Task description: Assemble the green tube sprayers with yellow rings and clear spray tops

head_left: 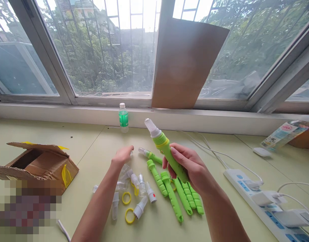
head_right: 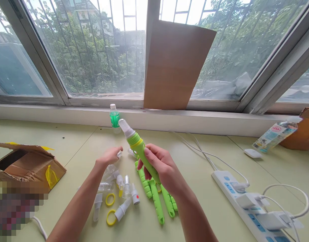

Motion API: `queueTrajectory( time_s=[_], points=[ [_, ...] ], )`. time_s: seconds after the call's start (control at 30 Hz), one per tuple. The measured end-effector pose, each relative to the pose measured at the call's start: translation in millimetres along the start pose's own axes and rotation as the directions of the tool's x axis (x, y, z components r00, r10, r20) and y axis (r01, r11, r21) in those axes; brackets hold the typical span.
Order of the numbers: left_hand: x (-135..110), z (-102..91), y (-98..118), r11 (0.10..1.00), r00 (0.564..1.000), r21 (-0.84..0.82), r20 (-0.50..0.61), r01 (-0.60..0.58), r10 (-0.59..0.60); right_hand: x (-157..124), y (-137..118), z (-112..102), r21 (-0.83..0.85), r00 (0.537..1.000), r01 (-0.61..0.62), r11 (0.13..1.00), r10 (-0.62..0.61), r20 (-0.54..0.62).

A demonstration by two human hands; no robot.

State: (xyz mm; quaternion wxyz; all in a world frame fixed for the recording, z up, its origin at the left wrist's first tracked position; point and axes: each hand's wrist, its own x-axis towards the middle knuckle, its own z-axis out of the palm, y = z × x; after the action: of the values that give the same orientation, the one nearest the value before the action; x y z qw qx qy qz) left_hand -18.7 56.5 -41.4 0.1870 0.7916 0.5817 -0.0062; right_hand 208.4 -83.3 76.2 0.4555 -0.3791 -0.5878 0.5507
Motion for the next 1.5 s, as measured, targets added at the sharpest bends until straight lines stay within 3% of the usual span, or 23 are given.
queueTrajectory(
  time_s=[0.5, 0.9, 1.0, 1.13, 1.33, 1.4, 1.5],
  points=[
    [-13, -17.0, 10, 0.995, 0.992, -0.053, -0.102, -0.083, 0.078, 2, 0, 1, -0.009, 1.000, -0.011, 1.000, 0.011, 0.002],
    [-38, -46.7, 20, 0.966, 0.931, -0.154, -0.334, -0.210, 0.149, 1, 1, 0, -0.017, 1.000, -0.012, 1.000, 0.012, 0.010],
    [-45, -55.0, 23, 0.943, 0.867, -0.192, -0.475, -0.273, 0.154, 1, 0, 0, -0.018, 1.000, -0.016, 1.000, 0.016, 0.005],
    [-53, -65.4, 30, 0.863, 0.707, -0.313, -0.704, -0.397, 0.070, 1, 1, 1, -0.023, 1.000, -0.020, 1.000, 0.021, 0.007],
    [-69, -78.9, 41, 0.655, 0.497, -0.451, -0.858, -0.607, -0.130, 1, 3, 0, -0.025, 0.999, -0.028, 0.999, 0.029, 0.018],
    [-74, -82.1, 43, 0.574, 0.466, -0.490, -0.861, -0.656, -0.203, 1, 3, 0, -0.025, 0.999, -0.029, 0.999, 0.029, 0.020],
    [-79, -86.3, 43, 0.438, 0.469, -0.550, -0.835, -0.711, -0.288, 1, 3, 0, -0.025, 0.999, -0.031, 0.999, 0.031, 0.029]
  ],
)
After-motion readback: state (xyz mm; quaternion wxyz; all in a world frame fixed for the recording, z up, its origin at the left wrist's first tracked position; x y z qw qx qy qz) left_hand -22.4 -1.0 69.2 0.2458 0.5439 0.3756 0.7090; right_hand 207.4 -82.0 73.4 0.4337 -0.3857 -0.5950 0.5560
